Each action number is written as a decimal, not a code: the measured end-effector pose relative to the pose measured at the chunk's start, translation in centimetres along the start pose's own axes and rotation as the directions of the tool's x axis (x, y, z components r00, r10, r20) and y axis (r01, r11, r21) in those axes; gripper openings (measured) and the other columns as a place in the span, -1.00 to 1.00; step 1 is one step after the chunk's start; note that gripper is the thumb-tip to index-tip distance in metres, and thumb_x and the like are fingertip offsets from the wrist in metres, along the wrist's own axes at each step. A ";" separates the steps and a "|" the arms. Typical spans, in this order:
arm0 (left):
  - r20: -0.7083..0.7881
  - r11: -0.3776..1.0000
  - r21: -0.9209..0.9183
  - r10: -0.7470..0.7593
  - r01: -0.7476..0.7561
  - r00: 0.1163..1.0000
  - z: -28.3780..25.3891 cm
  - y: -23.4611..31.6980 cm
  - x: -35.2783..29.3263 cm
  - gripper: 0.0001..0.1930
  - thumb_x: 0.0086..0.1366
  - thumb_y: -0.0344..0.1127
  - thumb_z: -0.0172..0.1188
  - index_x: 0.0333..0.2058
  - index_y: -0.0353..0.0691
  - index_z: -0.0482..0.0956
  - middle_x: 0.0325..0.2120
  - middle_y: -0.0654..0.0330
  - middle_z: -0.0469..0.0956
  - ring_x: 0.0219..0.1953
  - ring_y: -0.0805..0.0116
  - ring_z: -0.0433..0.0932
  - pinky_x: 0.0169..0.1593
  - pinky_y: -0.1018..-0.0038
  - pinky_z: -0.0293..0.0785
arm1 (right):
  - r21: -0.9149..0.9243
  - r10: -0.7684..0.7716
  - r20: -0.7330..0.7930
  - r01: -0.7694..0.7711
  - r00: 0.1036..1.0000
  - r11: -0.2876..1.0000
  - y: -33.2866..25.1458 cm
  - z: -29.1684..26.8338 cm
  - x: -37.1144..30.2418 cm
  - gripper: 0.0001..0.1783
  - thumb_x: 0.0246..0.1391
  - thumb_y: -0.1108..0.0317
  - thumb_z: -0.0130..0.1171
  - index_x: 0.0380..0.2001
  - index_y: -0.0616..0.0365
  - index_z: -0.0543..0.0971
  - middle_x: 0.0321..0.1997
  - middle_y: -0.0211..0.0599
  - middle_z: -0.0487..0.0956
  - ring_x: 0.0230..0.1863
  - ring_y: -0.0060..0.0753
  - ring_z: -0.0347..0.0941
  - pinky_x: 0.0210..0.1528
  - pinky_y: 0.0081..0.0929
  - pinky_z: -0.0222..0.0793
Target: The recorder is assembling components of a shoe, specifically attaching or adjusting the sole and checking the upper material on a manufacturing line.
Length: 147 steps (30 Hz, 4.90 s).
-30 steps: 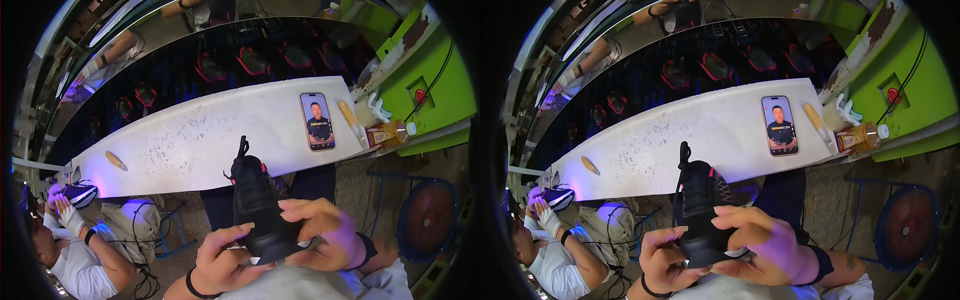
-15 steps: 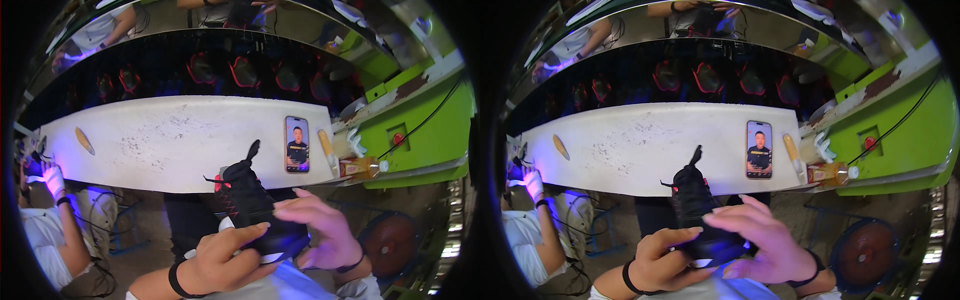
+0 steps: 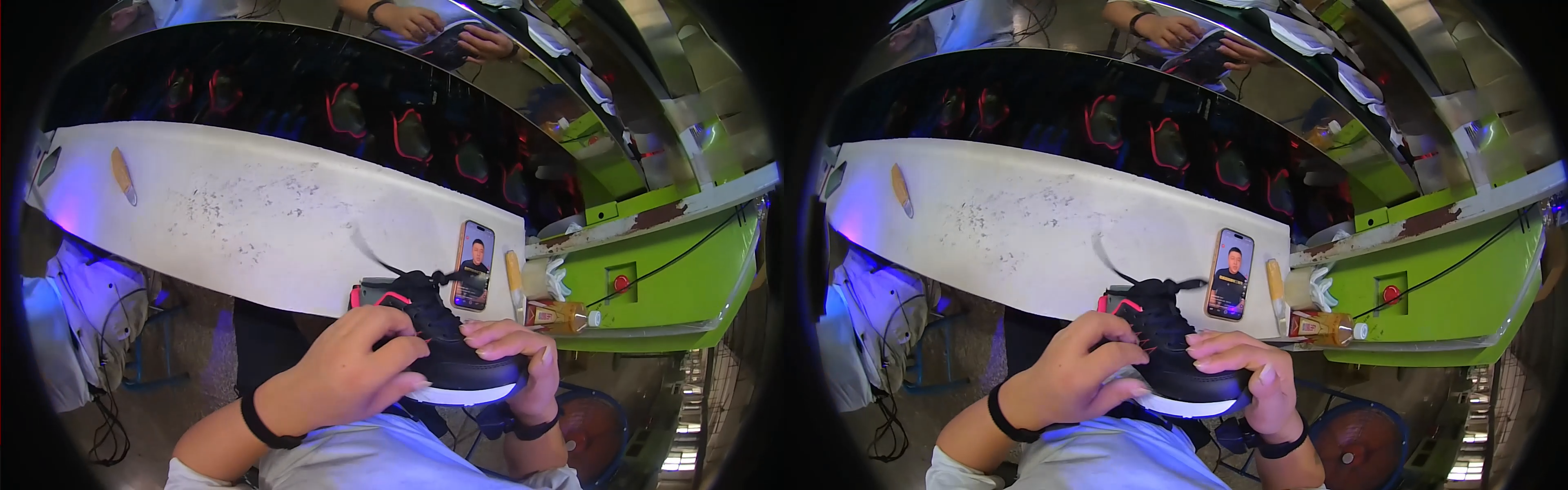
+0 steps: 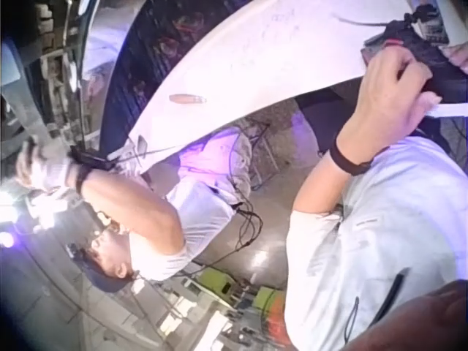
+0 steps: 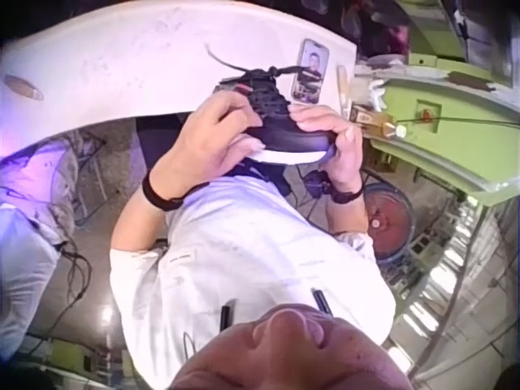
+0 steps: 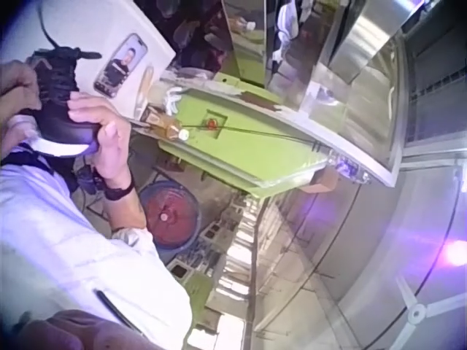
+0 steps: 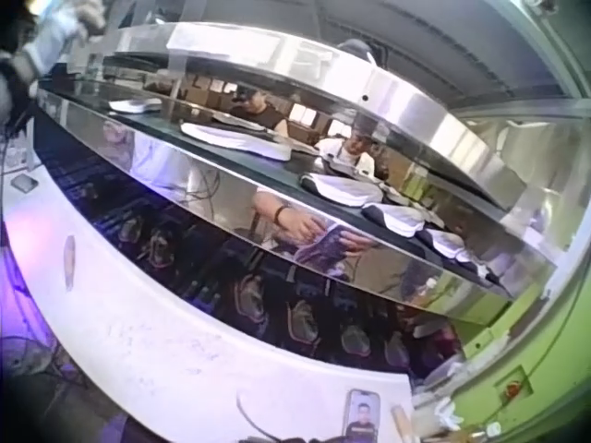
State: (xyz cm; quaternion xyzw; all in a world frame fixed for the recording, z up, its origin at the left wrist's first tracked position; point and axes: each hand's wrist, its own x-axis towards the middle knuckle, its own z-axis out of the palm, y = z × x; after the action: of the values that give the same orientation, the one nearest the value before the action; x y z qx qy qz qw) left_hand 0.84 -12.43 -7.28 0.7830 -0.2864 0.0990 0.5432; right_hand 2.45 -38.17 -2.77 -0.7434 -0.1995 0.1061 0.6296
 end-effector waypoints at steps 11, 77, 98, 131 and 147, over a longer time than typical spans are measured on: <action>-0.078 0.992 0.044 -0.116 0.119 0.990 4.0 1.2 -2.4 -0.55 -0.32 -0.35 0.55 -0.39 -0.13 0.50 -0.44 0.25 0.53 -0.37 0.20 0.52 -0.24 0.30 0.34 | 0.043 0.028 -0.042 -0.026 0.999 0.999 0.0 0.0 0.0 -0.15 0.40 -0.24 -0.34 -0.29 0.38 0.66 -0.11 0.19 0.62 0.10 0.17 0.52 0.29 0.06 0.28; 0.325 0.537 0.843 -0.450 -0.038 0.832 -4.1 9.6 4.1 -0.33 -0.24 0.12 0.60 -0.32 -0.33 0.59 -0.23 -0.05 0.71 -0.28 0.01 0.67 -0.09 0.23 0.57 | 0.076 -0.390 -0.127 0.401 0.912 0.913 9.3 9.6 0.3 -0.52 -0.44 0.33 0.48 -0.39 0.13 0.45 -0.30 -0.25 0.38 -0.21 -0.13 0.40 -0.16 -0.23 0.39; 0.277 0.492 -0.145 -0.813 0.859 0.512 -11.4 -5.7 -6.8 -0.10 0.06 0.16 0.43 0.15 -0.51 0.43 -0.03 0.06 0.57 0.03 0.33 0.50 0.17 0.37 0.38 | 0.335 0.297 -0.023 -0.272 0.955 0.902 7.9 4.6 4.6 -0.26 -0.02 -0.02 0.47 0.10 0.21 0.47 -0.02 -0.18 0.51 0.00 -0.35 0.49 0.04 -0.39 0.43; 0.097 0.867 0.000 -0.496 0.498 0.863 -14.6 -6.7 8.1 -0.29 -0.31 -0.23 0.69 -0.15 -0.36 0.54 -0.36 0.19 0.65 -0.30 0.47 0.63 -0.16 0.49 0.58 | 0.862 0.277 -0.361 0.205 0.891 0.463 4.3 10.0 17.6 -0.32 0.31 -0.23 -0.12 0.19 0.13 0.40 0.09 -0.11 0.51 0.05 -0.16 0.52 0.12 -0.14 0.42; 0.059 0.886 0.423 -0.235 0.188 0.970 -9.3 0.5 9.8 -0.25 -0.35 -0.02 0.68 -0.25 -0.40 0.53 -0.52 -0.06 0.62 -0.45 0.00 0.68 -0.32 0.32 0.60 | 0.087 -0.197 -0.171 0.214 0.965 0.973 0.6 6.8 12.8 -0.08 0.28 -0.39 -0.20 0.27 0.29 0.32 0.08 -0.24 0.47 0.07 -0.43 0.40 0.15 -0.47 0.28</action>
State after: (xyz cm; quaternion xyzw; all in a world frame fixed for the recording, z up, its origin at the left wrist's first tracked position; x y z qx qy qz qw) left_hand 9.97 -7.48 1.30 0.9111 -0.2009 0.0548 0.3558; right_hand 11.27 -26.64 -3.45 -0.6908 -0.2183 -0.0101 0.6893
